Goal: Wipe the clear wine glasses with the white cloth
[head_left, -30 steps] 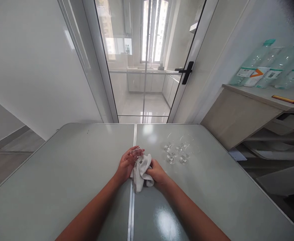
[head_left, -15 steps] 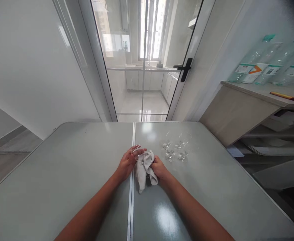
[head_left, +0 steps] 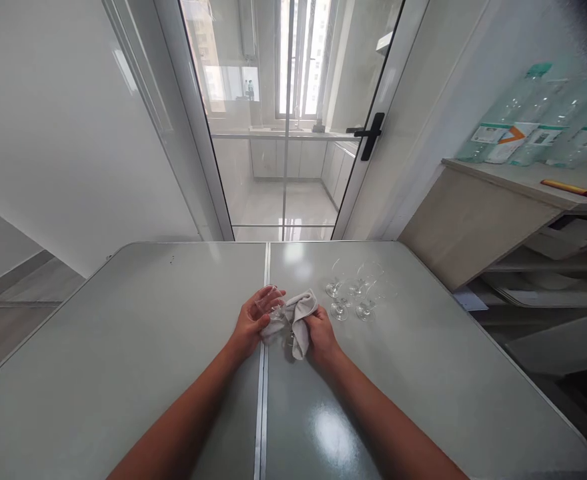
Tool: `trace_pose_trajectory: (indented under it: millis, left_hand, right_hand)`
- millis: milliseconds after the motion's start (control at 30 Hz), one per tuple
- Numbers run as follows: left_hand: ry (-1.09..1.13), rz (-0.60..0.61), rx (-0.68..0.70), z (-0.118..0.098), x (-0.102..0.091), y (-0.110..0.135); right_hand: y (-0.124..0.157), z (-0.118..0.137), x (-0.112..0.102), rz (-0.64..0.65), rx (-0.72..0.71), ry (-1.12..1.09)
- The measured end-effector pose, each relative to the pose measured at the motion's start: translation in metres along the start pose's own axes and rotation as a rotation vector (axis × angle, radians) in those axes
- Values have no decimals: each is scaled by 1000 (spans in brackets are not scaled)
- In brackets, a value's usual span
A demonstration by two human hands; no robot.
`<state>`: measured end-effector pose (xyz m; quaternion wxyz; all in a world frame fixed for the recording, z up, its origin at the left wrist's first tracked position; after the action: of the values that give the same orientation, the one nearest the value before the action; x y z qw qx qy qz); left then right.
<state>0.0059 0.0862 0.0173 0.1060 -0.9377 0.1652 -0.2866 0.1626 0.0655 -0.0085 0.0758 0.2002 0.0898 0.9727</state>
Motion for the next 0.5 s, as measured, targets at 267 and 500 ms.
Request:
trace_pose_trajectory:
  millis: [267, 500]
  left_hand:
    - [156, -236, 88, -13, -29, -9]
    - [33, -127, 101, -15, -14, -5]
  right_hand:
    - [38, 55, -2, -149, -229, -114]
    - [12, 5, 25, 112, 13, -81]
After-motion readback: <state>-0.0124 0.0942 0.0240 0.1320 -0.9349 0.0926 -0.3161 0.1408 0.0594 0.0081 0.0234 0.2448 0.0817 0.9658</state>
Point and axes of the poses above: each hand's wrist, its own y-axis away from the middle knuckle, its own x-axis out of the palm, z = x × y, the point moved 9 cm from there along -y, towards the middle knuckle, and after that the axes turned 6 degrees about x, right-handed, at the moved point
